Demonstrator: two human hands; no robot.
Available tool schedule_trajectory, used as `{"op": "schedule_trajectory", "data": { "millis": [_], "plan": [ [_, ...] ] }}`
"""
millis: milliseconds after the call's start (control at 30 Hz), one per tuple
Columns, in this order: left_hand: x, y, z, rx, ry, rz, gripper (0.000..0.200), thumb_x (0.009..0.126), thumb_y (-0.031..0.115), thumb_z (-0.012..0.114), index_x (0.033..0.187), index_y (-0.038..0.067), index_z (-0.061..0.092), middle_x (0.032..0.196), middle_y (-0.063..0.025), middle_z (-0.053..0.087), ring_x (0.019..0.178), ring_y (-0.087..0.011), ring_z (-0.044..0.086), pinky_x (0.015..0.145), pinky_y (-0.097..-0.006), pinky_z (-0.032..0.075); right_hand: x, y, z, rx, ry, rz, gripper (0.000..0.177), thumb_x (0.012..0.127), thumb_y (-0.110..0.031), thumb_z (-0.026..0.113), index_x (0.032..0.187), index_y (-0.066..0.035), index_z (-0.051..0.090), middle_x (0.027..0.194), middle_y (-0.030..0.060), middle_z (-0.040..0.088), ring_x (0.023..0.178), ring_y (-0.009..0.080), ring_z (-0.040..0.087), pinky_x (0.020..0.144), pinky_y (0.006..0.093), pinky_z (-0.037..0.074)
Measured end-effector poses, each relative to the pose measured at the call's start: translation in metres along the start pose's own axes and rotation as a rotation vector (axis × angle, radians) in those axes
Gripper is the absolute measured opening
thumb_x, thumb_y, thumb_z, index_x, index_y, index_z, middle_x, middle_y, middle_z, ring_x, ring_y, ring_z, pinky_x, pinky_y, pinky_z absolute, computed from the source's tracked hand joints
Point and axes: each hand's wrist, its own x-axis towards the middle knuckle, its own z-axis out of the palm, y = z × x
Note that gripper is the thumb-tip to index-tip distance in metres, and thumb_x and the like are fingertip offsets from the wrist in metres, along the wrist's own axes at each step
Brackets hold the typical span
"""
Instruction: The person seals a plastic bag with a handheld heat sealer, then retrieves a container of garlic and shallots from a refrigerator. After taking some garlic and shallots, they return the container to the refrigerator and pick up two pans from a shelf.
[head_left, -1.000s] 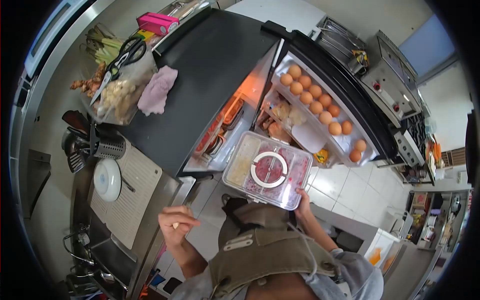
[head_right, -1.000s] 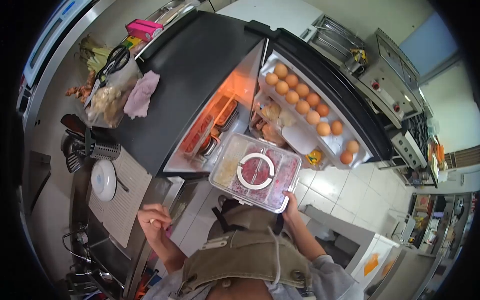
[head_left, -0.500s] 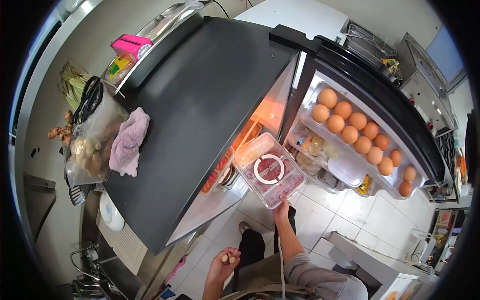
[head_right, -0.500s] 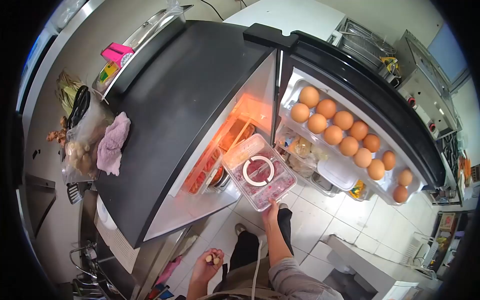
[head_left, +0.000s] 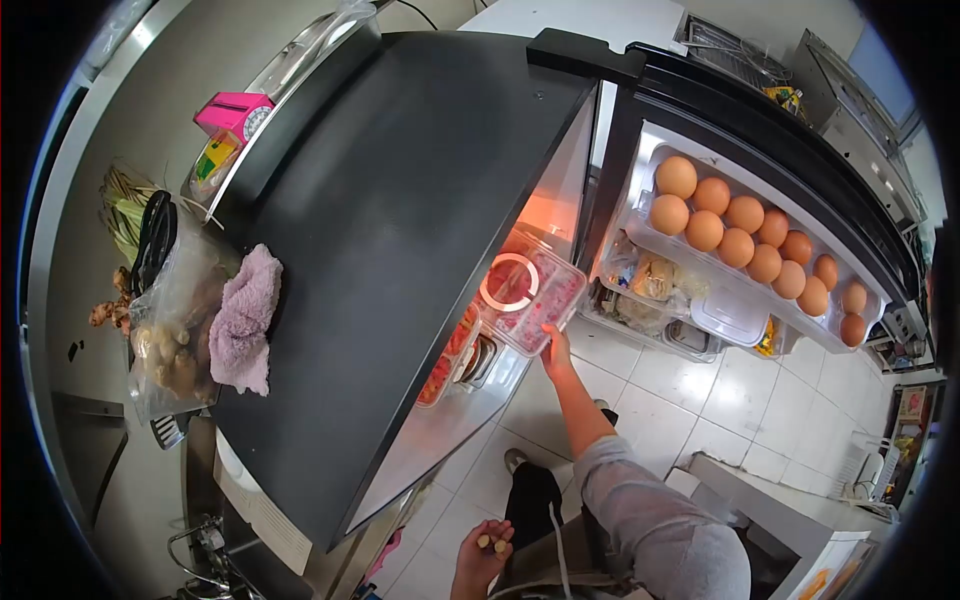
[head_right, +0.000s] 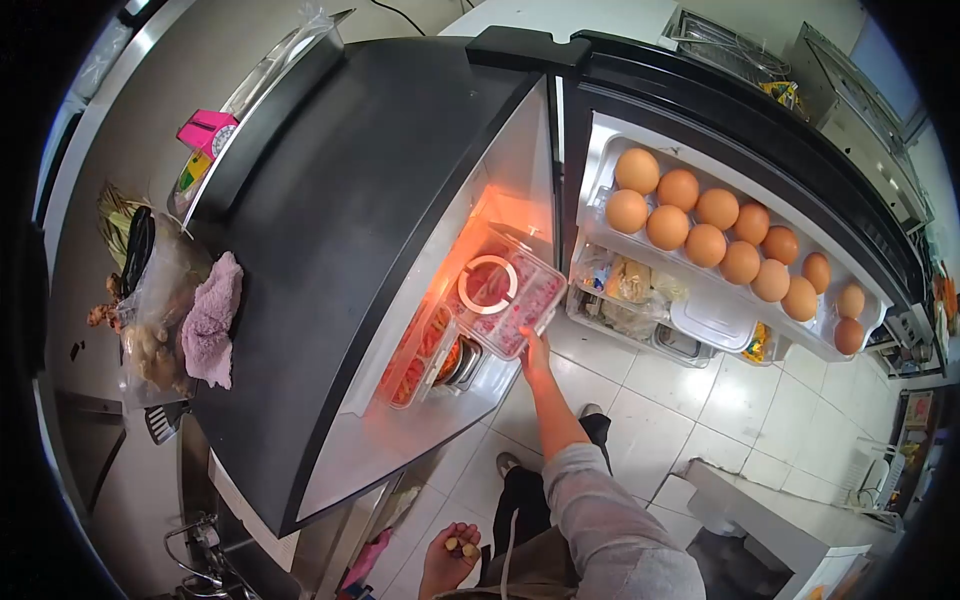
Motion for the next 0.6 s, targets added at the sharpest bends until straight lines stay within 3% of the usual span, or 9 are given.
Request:
{"op": "schedule_trajectory", "data": {
  "millis": [133, 200, 233, 333, 400, 467, 533, 567, 600],
  "plan": [
    [-0.007, -0.007, 0.006, 0.073, 0.088, 0.095, 0.021, 0.09, 0.022, 0.046, 0.087, 0.005, 0.059, 0.097, -0.0115, 0.064, 0.091, -0.0251, 0.06, 0.069, -0.0337, 0.048, 0.025, 0.005, 0.046, -0.159, -0.044, -0.057, 0.059, 0.079, -0.019, 0.063, 0.13, -0.006, 0.037, 0.121, 0.0071, 0.05, 0.11, 0.02, 0.05, 0.09, 0.0341, 0.042],
    [-0.013, -0.015, 0.014, 0.344, 0.171, 0.395, 0.021, 0.086, 0.027, 0.057, 0.087, 0.005, 0.055, 0.092, -0.008, 0.054, 0.087, -0.024, 0.05, 0.069, -0.0385, 0.043, 0.034, 0.004, 0.069, -0.299, -0.114, -0.181, 0.058, 0.082, -0.029, 0.063, 0.13, -0.004, 0.04, 0.122, 0.0074, 0.051, 0.108, 0.0193, 0.051, 0.09, 0.0318, 0.041],
    [-0.014, -0.016, 0.016, 0.355, 0.163, 0.399, 0.021, 0.086, 0.027, 0.057, 0.087, 0.005, 0.055, 0.092, -0.008, 0.054, 0.087, -0.024, 0.05, 0.069, -0.0385, 0.043, 0.034, 0.002, 0.078, -0.291, -0.117, -0.192, 0.058, 0.082, -0.029, 0.063, 0.13, -0.004, 0.04, 0.122, 0.0074, 0.051, 0.108, 0.0193, 0.051, 0.09, 0.0318, 0.041],
    [-0.018, -0.018, 0.017, 0.575, 0.071, 0.561, 0.016, 0.087, 0.021, 0.058, 0.088, 0.005, 0.056, 0.085, -0.0043, 0.053, 0.078, -0.0175, 0.049, 0.064, -0.0316, 0.042, 0.028, -0.014, 0.094, -0.695, -0.065, -0.101, 0.06, 0.085, -0.045, 0.055, 0.127, -0.003, 0.047, 0.127, 0.0138, 0.049, 0.113, 0.0218, 0.05, 0.096, 0.0301, 0.035],
    [-0.011, 0.002, 0.006, 0.393, 0.047, 0.353, 0.017, 0.088, 0.022, 0.053, 0.087, 0.005, 0.057, 0.089, -0.0072, 0.059, 0.083, -0.0206, 0.054, 0.066, -0.0324, 0.045, 0.05, 0.001, 0.059, -0.78, 0.042, -0.161, 0.067, 0.086, -0.048, 0.051, 0.131, 0.0, 0.041, 0.131, 0.0181, 0.045, 0.118, 0.0273, 0.045, 0.1, 0.0337, 0.032],
    [-0.015, 0.018, 0.009, 0.224, 0.016, 0.123, 0.02, 0.09, 0.022, 0.047, 0.087, 0.006, 0.058, 0.094, -0.0101, 0.064, 0.089, -0.0238, 0.059, 0.068, -0.0332, 0.047, 0.044, -0.014, 0.006, -0.74, 0.192, -0.24, 0.065, 0.085, -0.041, 0.053, 0.131, 0.003, 0.037, 0.133, 0.0224, 0.041, 0.123, 0.0327, 0.039, 0.103, 0.0371, 0.028],
    [-0.025, 0.026, 0.024, 0.232, -0.062, 0.155, 0.02, 0.089, 0.023, 0.048, 0.087, 0.006, 0.059, 0.09, -0.0086, 0.063, 0.085, -0.0223, 0.058, 0.067, -0.0323, 0.047, -0.012, -0.065, -0.052, -0.977, 0.591, -0.789, 0.058, 0.084, -0.025, 0.054, 0.13, 0.006, 0.035, 0.13, 0.0251, 0.041, 0.123, 0.0354, 0.037, 0.103, 0.0406, 0.027],
    [-0.031, 0.029, 0.033, 0.288, -0.115, 0.178, 0.015, 0.087, 0.021, 0.051, 0.084, 0.008, 0.057, 0.088, -0.0048, 0.061, 0.08, -0.0186, 0.059, 0.065, -0.0297, 0.049, -0.008, -0.091, -0.104, -0.346, 0.545, -1.101, 0.055, 0.08, -0.012, 0.055, 0.128, 0.006, 0.034, 0.126, 0.0259, 0.04, 0.121, 0.0374, 0.035, 0.103, 0.0418, 0.027],
    [-0.033, 0.036, 0.028, 0.307, -0.126, 0.153, 0.015, 0.087, 0.021, 0.051, 0.084, 0.008, 0.057, 0.088, -0.0048, 0.061, 0.08, -0.0186, 0.059, 0.065, -0.0297, 0.049, -0.102, -0.152, -0.078, -0.851, 0.832, -1.114, 0.055, 0.078, -0.004, 0.052, 0.128, 0.006, 0.031, 0.126, 0.0252, 0.037, 0.12, 0.039, 0.033, 0.101, 0.0424, 0.028]
  ]
}}
